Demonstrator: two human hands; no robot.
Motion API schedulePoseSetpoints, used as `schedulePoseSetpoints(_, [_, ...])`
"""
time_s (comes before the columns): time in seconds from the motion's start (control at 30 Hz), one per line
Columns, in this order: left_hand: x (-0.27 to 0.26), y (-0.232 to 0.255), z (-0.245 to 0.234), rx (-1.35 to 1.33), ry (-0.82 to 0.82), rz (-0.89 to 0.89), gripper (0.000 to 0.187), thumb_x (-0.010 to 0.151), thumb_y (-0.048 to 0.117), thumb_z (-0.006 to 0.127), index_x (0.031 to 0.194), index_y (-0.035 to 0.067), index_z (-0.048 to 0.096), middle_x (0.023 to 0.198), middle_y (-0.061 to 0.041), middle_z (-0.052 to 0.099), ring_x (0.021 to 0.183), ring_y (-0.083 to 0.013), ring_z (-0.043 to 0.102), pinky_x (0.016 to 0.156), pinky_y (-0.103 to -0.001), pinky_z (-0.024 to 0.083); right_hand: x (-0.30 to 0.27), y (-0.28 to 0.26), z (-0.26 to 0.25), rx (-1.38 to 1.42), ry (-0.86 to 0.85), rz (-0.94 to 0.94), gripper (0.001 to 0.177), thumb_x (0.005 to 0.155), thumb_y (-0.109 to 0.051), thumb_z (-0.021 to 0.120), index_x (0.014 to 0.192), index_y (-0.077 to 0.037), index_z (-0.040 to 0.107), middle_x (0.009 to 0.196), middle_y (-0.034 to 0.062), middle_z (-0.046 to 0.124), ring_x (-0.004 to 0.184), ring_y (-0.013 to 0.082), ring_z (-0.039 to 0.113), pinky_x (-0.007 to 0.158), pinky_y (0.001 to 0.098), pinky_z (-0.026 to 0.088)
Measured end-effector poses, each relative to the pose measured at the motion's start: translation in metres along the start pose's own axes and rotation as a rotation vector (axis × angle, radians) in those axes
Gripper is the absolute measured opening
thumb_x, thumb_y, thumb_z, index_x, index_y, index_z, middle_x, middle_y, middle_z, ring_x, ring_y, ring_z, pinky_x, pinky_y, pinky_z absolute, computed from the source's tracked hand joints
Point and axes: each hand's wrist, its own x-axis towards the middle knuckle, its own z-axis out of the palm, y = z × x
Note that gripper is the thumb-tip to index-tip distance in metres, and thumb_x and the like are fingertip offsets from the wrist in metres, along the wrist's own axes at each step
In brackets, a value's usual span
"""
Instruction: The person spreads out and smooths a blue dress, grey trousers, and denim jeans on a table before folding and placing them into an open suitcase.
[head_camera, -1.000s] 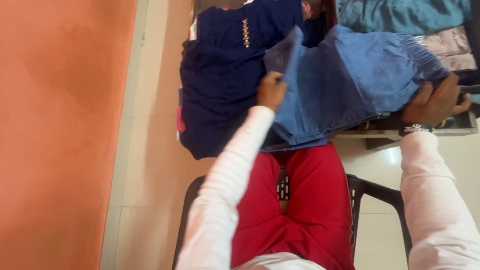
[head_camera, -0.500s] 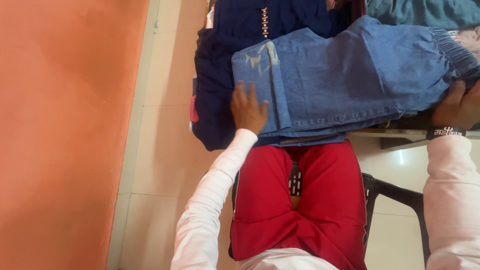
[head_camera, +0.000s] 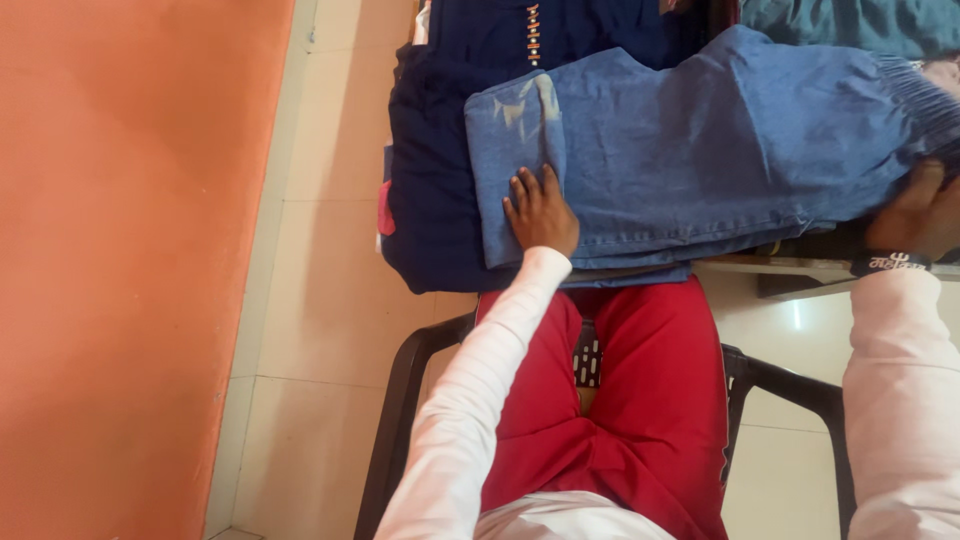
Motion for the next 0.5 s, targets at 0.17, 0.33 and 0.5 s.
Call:
schedulePoseSetpoints(0.17, [0.067, -0.035, -0.031, -0.796, 0.057, 0.106, 0.049, 0.098, 0.004, 0.049, 0.146, 0.002, 0.060, 0.145, -0.022, 0.065, 0.133, -0.0364, 0.064, 0.115, -0.039, 0.046, 0.019, 0.001, -0.006, 0.044, -0.046, 0.037, 0.035, 0.107, -0.006, 0.056, 0.137, 0.010, 0.059, 0.123, 0.0262, 0.070, 0.107, 0.0397, 0.069, 0.092, 0.0451, 0.054])
schedulePoseSetpoints(0.33, [0.086, -0.075, -0.090, -1.655, -0.205, -0.015, 0.047, 0.100, 0.001, 0.050, 0.145, -0.009, 0.055, 0.135, -0.020, 0.066, 0.121, -0.0257, 0.065, 0.109, -0.034, 0.048, 0.034, -0.011, -0.016, 0.044, -0.049, 0.024, 0.034, 0.106, -0.006, 0.057, 0.137, 0.009, 0.058, 0.123, 0.0251, 0.070, 0.107, 0.0386, 0.069, 0.091, 0.0443, 0.054])
schedulePoseSetpoints(0.5, [0.073, -0.141, -0.053, -1.760, -0.255, -0.393, 0.041, 0.097, 0.008, 0.051, 0.133, -0.009, 0.061, 0.119, -0.019, 0.071, 0.107, -0.0284, 0.067, 0.097, -0.038, 0.052, 0.025, -0.008, -0.025, 0.029, -0.053, 0.036, 0.033, 0.106, -0.006, 0.057, 0.137, 0.009, 0.058, 0.122, 0.0241, 0.069, 0.107, 0.0376, 0.068, 0.091, 0.0435, 0.054])
